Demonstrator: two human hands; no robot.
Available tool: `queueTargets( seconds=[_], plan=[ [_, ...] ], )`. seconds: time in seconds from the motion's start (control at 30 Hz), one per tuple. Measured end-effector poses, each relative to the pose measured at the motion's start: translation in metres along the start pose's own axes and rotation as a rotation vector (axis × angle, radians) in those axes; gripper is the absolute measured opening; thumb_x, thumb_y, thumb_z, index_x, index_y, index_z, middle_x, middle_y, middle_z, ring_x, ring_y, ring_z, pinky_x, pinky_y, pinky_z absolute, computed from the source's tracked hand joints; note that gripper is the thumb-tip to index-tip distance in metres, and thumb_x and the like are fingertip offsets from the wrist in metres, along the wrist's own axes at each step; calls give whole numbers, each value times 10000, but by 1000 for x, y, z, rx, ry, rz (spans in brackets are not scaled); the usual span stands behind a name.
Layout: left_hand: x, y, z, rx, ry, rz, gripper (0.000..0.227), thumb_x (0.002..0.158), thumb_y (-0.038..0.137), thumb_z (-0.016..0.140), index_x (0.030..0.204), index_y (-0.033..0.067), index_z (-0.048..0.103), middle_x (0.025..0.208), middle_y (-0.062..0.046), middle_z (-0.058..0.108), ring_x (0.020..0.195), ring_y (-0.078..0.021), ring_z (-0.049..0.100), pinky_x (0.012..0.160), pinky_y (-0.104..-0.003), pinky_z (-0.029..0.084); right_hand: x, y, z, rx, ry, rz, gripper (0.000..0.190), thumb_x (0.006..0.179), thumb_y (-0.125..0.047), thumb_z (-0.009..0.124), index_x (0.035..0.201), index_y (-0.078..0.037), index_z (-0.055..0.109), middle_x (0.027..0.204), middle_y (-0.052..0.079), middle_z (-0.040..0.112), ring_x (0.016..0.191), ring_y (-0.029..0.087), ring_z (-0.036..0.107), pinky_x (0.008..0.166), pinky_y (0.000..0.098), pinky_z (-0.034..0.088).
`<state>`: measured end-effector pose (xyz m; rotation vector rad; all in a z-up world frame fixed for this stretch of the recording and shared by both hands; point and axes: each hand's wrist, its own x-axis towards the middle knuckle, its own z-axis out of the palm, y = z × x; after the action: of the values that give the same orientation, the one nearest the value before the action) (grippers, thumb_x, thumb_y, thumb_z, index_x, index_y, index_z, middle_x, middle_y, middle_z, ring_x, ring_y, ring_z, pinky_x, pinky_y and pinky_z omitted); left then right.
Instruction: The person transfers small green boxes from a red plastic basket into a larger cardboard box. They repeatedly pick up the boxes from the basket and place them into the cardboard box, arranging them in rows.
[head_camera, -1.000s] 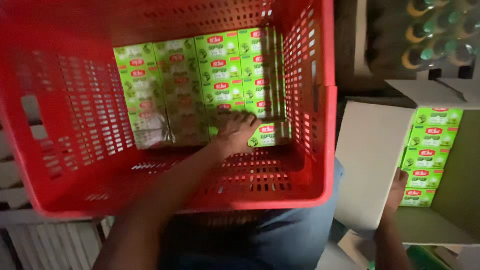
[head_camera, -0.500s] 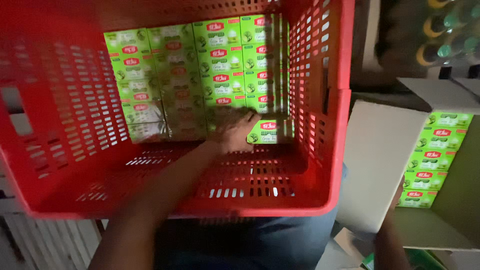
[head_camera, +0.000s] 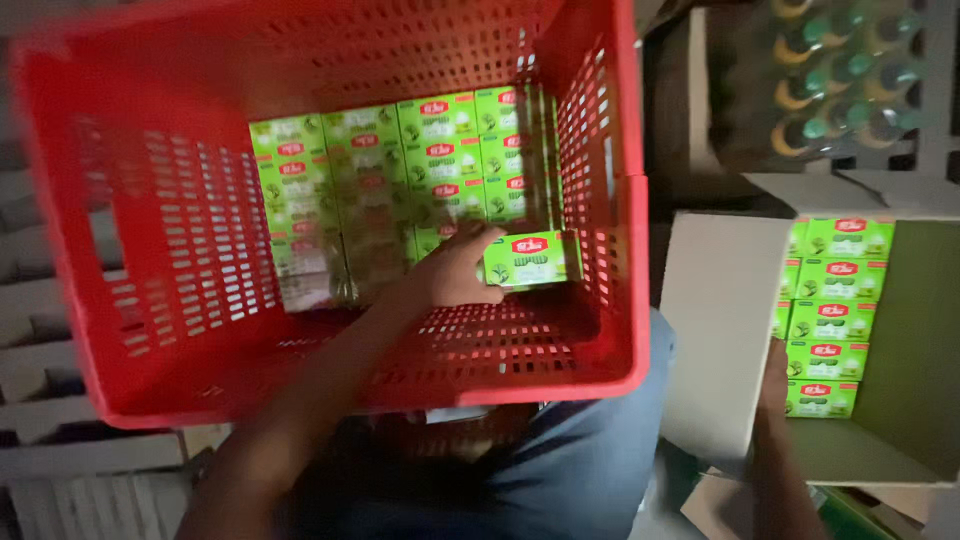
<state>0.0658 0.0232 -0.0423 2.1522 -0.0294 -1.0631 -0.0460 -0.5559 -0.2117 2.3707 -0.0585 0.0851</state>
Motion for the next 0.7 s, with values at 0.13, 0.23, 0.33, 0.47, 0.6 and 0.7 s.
queueTargets(
  seconds=[0.13, 0.23, 0.33, 0.47, 0.6, 0.7],
  plan=[
    [-14, -2, 1, -164, 320, 240, 871, 752, 360, 892, 1514, 122, 544, 1290, -93, 752, 1065, -241, 735, 850, -382, 544, -5, 21, -35, 1672, -587, 477, 553, 849, -218, 767, 1358, -36, 647, 1241, 155, 728, 1045, 242, 654, 834, 455, 533],
    [-43, 19, -6, -156, 632, 450, 809, 777, 288, 939, 1466, 84, 569, 1360, -116, 700, 1123, -230, 739, 855, -349, 624, 1, 28, -52, 1690, -585, 687, 364, 1055, -182, 589, 1370, -33, 691, 1258, 151, 717, 1026, 237, 679, 776, 439, 561],
    [-85, 63, -15, -186, 763, 535, 812, 808, 243, 939, 1493, 77, 536, 1425, -116, 672, 1198, -227, 715, 847, -343, 674, 9, 46, -98, 1794, -424, 656, 300, 1080, -177, 605, 1345, -61, 683, 1288, 128, 696, 1096, 227, 691, 826, 431, 596],
    [-119, 111, -5, -244, 793, 628, 797, 760, 138, 887, 1482, 61, 561, 1412, -140, 700, 1242, -246, 703, 983, -356, 621, 31, 74, -191, 1913, -274, 471, 277, 1148, -245, 615, 1319, -33, 664, 1409, 149, 720, 1145, 266, 718, 918, 427, 573],
    [-143, 162, 13, -89, 819, 738, 767, 728, 193, 947, 1408, 70, 615, 1277, -136, 736, 1155, -307, 721, 1008, -376, 552, 41, 125, -308, 1815, -139, 229, 266, 1133, -212, 614, 1311, -54, 734, 1355, 103, 757, 1272, 201, 669, 1044, 371, 538],
    [-154, 191, 32, -150, 674, 816, 746, 681, 128, 923, 1376, 37, 669, 1188, -274, 733, 1131, -559, 725, 942, -616, 601, 41, 156, -367, 1817, 61, -49, 642, 878, 66, 767, 1503, 5, 629, 1450, 262, 632, 1406, 481, 598, 1074, 567, 562]
  ],
)
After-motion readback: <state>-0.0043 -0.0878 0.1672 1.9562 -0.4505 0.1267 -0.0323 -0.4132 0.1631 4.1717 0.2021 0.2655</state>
